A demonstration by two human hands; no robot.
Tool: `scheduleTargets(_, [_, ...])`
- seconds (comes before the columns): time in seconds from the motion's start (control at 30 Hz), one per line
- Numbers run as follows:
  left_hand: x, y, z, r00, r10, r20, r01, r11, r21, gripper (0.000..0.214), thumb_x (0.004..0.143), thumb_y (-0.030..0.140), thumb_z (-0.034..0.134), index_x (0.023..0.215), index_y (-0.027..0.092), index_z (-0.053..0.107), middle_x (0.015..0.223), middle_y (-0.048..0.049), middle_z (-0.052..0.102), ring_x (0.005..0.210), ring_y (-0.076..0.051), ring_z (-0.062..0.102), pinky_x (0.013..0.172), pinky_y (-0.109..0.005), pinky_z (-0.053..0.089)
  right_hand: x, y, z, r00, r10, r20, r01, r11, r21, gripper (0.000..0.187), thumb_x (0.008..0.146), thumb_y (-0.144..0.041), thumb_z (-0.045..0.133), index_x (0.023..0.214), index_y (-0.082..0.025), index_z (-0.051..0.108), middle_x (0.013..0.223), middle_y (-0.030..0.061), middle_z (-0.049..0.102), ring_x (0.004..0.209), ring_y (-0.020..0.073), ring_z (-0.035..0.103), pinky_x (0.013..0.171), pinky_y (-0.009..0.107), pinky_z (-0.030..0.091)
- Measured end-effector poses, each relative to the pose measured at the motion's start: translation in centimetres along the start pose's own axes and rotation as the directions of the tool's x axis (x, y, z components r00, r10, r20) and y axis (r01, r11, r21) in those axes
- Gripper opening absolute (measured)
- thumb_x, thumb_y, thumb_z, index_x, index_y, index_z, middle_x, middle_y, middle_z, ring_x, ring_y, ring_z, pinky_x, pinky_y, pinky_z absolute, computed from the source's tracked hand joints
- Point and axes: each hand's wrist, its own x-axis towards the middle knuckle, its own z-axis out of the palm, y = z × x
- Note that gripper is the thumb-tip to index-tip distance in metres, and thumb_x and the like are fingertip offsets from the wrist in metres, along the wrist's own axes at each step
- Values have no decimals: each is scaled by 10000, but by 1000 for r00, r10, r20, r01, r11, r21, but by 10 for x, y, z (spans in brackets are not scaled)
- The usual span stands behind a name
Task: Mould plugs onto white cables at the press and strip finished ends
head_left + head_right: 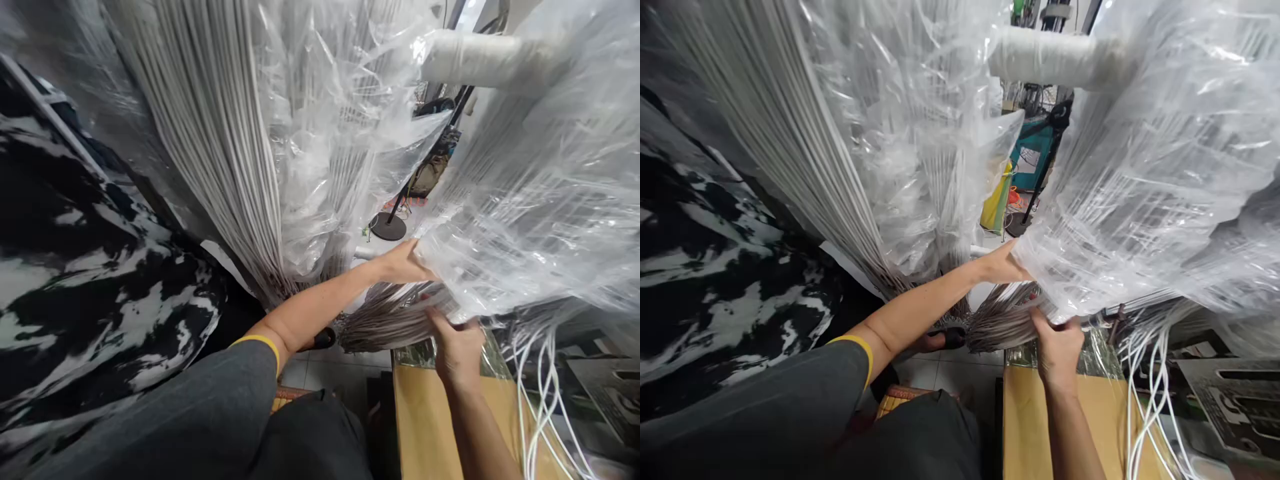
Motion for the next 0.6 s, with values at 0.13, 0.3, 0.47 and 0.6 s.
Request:
scheduleTargets(0.13, [1, -4, -24, 995, 3, 97, 4, 997, -75, 124, 587, 103, 774, 668, 93, 680, 645, 15, 623, 667, -116, 564, 700, -249, 492, -11, -16, -28, 975, 108, 193, -128, 987, 99, 467, 588, -364, 881, 982, -181, 710, 804, 28, 732, 728, 226, 680, 707, 360, 560])
scheduleTargets(0.3, [7, -13, -23, 979, -55, 196, 94, 976, -197, 117, 595, 191, 739, 616, 130, 641, 587, 3, 606, 551, -128, 571, 570, -269, 488, -25, -29, -55, 877, 189, 442, -276, 951, 141, 598, 590, -323, 887, 1143, -279, 663, 742, -11, 649, 666, 193, 624, 595, 311, 546])
scheduleTargets(0.47, [1, -5, -15, 989, 46, 140, -75, 975, 208, 277, 577, 273, 830, 788, 128, 723, 720, -39, 708, 683, -194, 666, 665, -300, 544, -57, -56, -62, 787, 218, 577, -430, 865, 260, 357, 605, -379, 878, 890, -258, 699, 715, -3, 629, 724, 179, 636, 705, 316, 555])
scheduleTargets(0.6, [-9, 40, -24, 840, 492, -231, -302, 776, 555, 265, 799, 203, 677, 1046, 133, 742, 969, -100, 767, 886, -201, 721, 827, -299, 568, -74, -74, -63, 744, 244, 623, -514, 804, 299, 315, 677, -346, 842, 933, -258, 682, 744, -16, 652, 739, 153, 657, 739, 288, 524])
